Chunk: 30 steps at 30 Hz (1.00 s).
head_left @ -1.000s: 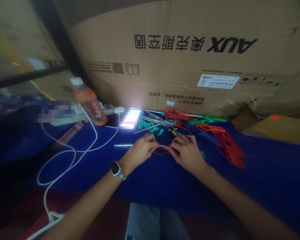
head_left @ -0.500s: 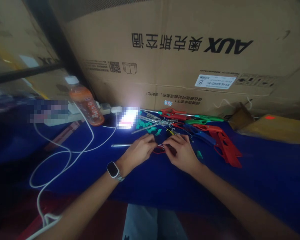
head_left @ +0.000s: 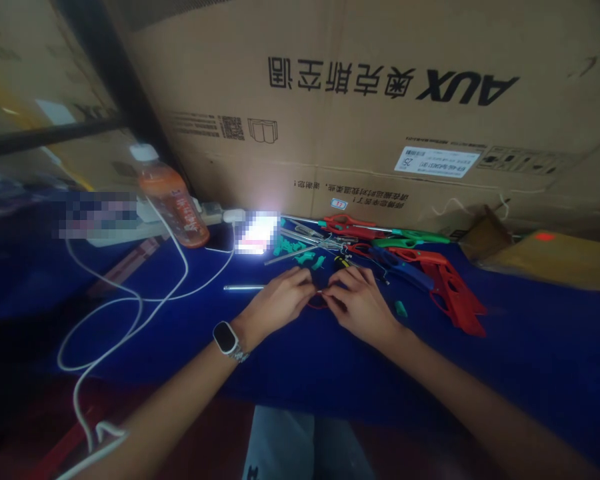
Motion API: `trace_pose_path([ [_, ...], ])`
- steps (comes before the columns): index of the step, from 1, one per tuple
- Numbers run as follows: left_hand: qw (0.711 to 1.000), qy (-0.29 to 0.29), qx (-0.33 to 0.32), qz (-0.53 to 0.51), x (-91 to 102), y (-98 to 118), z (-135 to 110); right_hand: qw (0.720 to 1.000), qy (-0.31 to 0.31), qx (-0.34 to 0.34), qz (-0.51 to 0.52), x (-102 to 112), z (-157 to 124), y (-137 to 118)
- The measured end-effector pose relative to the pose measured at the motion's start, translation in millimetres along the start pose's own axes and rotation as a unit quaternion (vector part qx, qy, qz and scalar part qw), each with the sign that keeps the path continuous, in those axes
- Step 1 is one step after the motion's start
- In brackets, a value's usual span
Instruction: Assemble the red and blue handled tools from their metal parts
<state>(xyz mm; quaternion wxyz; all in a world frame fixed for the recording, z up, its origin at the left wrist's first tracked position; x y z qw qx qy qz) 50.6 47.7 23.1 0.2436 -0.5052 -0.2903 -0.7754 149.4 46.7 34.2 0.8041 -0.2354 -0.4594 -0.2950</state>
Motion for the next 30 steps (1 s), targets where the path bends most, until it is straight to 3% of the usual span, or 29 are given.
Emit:
trace_pose_path([
  [7, 1.000, 0.002, 0.013, -0.027, -1.5, -5.7, -1.8, 0.997, -0.031, 0.048, -0.046, -0.6, -7.8, -11.5],
  [13, 0.989, 0.035, 0.022, -0.144, 3.0, -23.7, -4.6, 0.993, -0.047, 0.055, -0.098, 1.5, -11.2, -17.9],
  [18, 0.987, 0.022, 0.031, -0.154, 2.6, -37.7, -7.7, 0.993, -0.056, 0.058, -0.086, 1.6, -9.5, -16.5],
  [30, 0.991, -0.022, 0.026, -0.127, 13.7, -28.1, -6.8, 0.995, -0.060, 0.048, -0.070, 0.5, -8.6, -13.4],
])
Point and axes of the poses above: each hand's wrist, its own z-axis towards the middle knuckle, its own x-axis out of the back of the hand, y = z × x, the point moved 9 cm from there along z, towards the middle knuckle
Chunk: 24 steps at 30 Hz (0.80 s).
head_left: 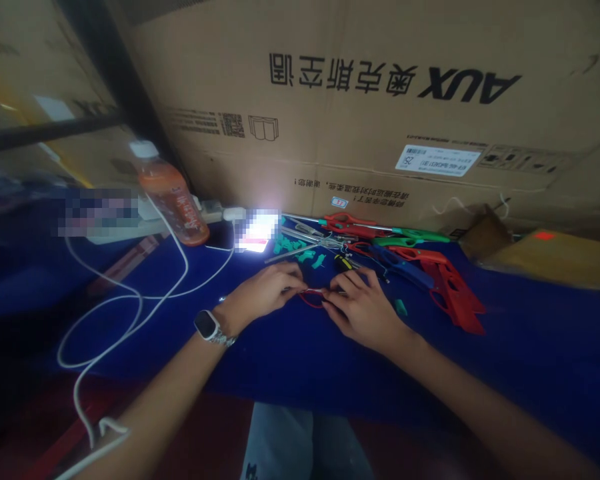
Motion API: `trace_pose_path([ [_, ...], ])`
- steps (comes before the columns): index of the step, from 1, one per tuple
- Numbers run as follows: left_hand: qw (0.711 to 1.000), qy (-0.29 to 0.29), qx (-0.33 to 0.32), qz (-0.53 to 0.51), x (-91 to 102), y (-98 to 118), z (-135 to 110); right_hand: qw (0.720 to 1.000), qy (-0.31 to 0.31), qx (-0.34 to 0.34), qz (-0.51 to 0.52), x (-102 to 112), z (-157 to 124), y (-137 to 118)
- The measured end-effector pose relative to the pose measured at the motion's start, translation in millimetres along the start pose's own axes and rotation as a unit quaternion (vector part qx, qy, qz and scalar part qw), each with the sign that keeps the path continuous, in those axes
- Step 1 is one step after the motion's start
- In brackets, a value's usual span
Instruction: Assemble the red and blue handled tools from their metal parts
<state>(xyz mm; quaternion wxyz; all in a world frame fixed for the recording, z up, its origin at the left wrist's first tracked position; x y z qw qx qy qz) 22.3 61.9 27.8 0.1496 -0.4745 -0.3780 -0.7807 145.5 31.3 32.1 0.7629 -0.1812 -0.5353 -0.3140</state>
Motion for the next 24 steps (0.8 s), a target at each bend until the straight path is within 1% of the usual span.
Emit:
trace_pose_path([
  [4, 1.000, -0.003, 0.010, 0.007, 6.8, -0.3, -5.6, 1.000, 0.005, -0.002, 0.007, 0.5, 0.6, 0.4],
  [6, 1.000, -0.012, 0.014, 0.018, 8.7, -1.1, -4.4, 1.000, 0.010, 0.000, 0.007, 1.2, 1.1, 0.1],
  [11, 0.996, -0.058, -0.005, 0.068, 7.3, 5.8, 12.3, 1.000, 0.009, 0.008, 0.004, 2.1, 1.7, -1.5],
  [13, 0.994, -0.061, -0.002, 0.087, 8.1, 9.6, 20.2, 1.000, 0.004, 0.011, 0.004, 2.0, 1.8, -2.0],
  [16, 0.988, -0.084, 0.013, 0.128, 5.0, 15.1, 28.4, 1.000, -0.001, 0.010, 0.005, 1.7, 1.9, -1.9],
  [20, 0.981, -0.106, 0.022, 0.164, 1.1, 22.0, 33.0, 1.000, -0.008, 0.009, 0.001, 1.0, 1.0, -1.6],
  [24, 0.982, -0.104, 0.036, 0.156, 0.6, 21.3, 33.5, 1.000, -0.010, 0.009, -0.005, 1.3, 0.3, -1.7],
])
Point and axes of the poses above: each hand's wrist, its own z-axis towards the middle knuckle, its own x-axis out of the back of the hand, y = z × x, the point moved 9 cm from there along z, towards the middle knuckle
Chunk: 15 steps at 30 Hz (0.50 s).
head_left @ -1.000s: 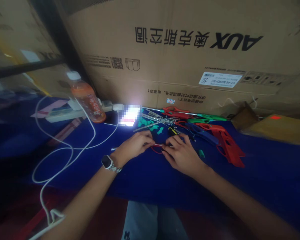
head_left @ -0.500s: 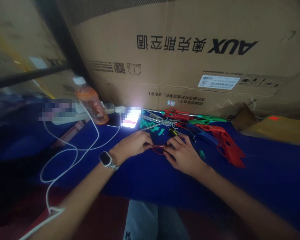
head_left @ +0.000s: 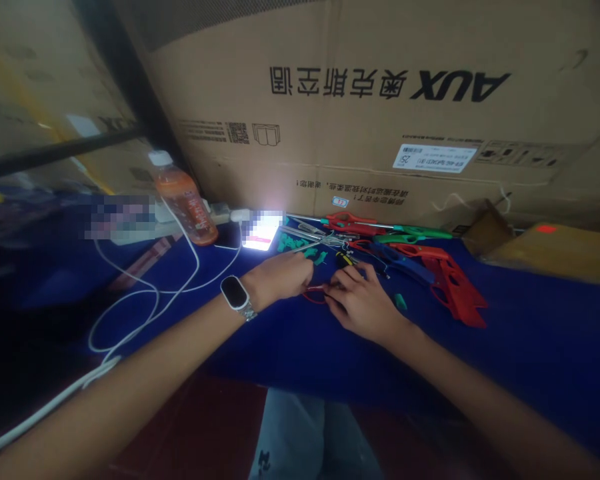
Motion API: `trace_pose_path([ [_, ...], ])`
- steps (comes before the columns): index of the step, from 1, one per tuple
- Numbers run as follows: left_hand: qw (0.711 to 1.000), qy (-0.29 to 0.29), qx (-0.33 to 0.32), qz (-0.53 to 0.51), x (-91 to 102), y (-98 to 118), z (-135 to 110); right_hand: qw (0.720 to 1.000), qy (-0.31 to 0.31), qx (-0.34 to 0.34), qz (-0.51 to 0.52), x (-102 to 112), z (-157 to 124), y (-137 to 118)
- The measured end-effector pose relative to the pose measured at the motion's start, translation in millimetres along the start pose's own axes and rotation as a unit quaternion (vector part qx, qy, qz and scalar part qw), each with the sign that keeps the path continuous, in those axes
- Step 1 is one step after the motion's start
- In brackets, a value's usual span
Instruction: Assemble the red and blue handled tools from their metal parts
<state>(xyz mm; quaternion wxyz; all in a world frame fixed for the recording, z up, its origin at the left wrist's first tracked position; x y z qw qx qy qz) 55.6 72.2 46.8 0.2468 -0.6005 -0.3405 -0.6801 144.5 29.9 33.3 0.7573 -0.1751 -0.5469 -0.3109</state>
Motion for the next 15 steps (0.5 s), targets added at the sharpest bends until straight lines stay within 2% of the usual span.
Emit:
trace_pose_path([
  [7, 0.999, 0.022, 0.026, -0.030, 2.7, -2.0, -0.3, 1.000, -0.008, -0.007, 0.001, -1.0, 0.1, 0.6],
  [12, 0.994, -0.062, 0.084, -0.019, -3.9, -5.2, -3.5, 1.000, -0.015, -0.012, -0.006, -2.1, -0.3, -0.2],
  [15, 0.991, -0.091, 0.103, -0.009, -5.2, -3.8, -2.9, 1.000, -0.014, -0.015, -0.011, -1.9, -0.5, -1.4],
])
Point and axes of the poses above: each hand's wrist, its own z-axis towards the middle knuckle, its own x-axis out of the back of the hand, y = z × x, the point moved 9 cm from there along z, towards the middle knuckle
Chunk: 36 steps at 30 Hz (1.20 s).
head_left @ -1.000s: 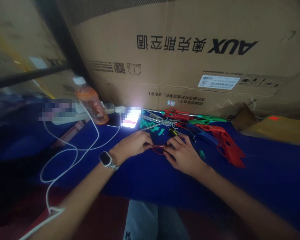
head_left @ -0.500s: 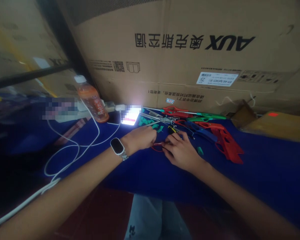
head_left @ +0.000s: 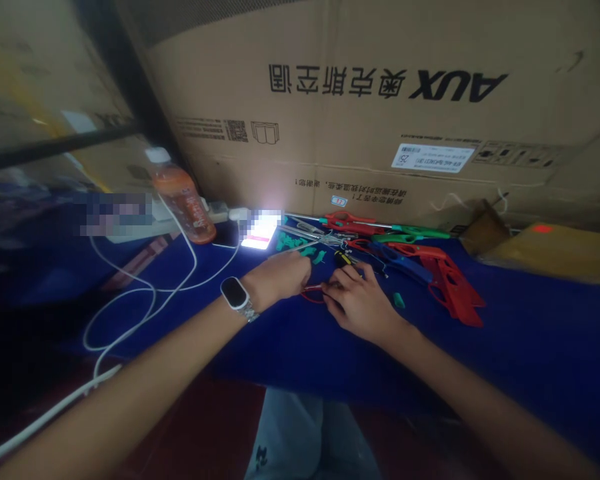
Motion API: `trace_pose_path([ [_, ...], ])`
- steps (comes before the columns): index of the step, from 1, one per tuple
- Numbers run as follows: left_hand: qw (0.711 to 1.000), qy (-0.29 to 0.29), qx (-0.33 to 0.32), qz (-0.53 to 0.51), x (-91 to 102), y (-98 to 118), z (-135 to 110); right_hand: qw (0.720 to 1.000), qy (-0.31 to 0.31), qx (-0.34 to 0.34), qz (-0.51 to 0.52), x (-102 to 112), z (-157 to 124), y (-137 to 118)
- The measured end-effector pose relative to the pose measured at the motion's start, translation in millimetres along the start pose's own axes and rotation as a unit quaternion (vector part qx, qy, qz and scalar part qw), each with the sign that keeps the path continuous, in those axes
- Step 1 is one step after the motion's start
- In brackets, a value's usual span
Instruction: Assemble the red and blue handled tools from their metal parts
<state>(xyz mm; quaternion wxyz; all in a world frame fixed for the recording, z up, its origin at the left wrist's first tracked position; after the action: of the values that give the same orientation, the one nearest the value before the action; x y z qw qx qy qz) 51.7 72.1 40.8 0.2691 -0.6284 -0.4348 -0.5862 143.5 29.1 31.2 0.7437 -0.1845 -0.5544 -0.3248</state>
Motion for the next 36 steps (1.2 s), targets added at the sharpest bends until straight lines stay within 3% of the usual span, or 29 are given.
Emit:
trace_pose_path([
  [6, 0.999, 0.005, 0.004, 0.042, 3.7, 7.4, 2.5, 1.000, 0.006, -0.010, -0.010, 1.4, -3.0, -1.1],
  [11, 0.999, -0.015, -0.030, -0.016, 1.1, 8.4, 0.4, 1.000, 0.009, -0.018, -0.013, 2.8, -8.0, 0.4],
  [14, 0.999, -0.021, -0.010, -0.031, 4.5, 6.7, 0.5, 1.000, 0.008, -0.019, -0.011, 3.0, -9.3, 1.0],
  [25, 0.989, -0.134, 0.055, -0.007, -5.2, 7.8, 23.2, 1.000, 0.007, -0.014, -0.015, 2.0, -9.3, 1.5],
  [27, 0.993, -0.113, 0.038, 0.009, -3.4, 13.3, 22.4, 1.000, 0.004, -0.014, -0.019, 2.1, -8.9, 0.4],
  [31, 1.000, -0.010, -0.006, 0.022, 5.0, 13.2, 13.2, 1.000, 0.003, -0.020, -0.019, 3.1, -8.5, -0.4],
  [34, 0.994, -0.001, -0.071, -0.085, -6.1, 1.3, 1.6, 1.000, 0.003, -0.021, -0.011, 3.2, -8.3, -0.3],
  [36, 0.988, 0.021, -0.071, -0.136, -11.5, -16.2, -5.5, 1.000, 0.003, -0.023, -0.004, 2.9, -8.3, 0.3],
])
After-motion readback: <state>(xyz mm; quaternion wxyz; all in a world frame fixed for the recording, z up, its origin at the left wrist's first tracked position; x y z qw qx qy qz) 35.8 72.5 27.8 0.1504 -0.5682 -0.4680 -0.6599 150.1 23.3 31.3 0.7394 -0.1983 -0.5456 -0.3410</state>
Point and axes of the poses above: each hand's wrist, its own z-axis towards the middle knuckle, its own x-axis out of the back of the hand, y = z × x, the point moved 9 cm from there along z, towards the middle knuckle
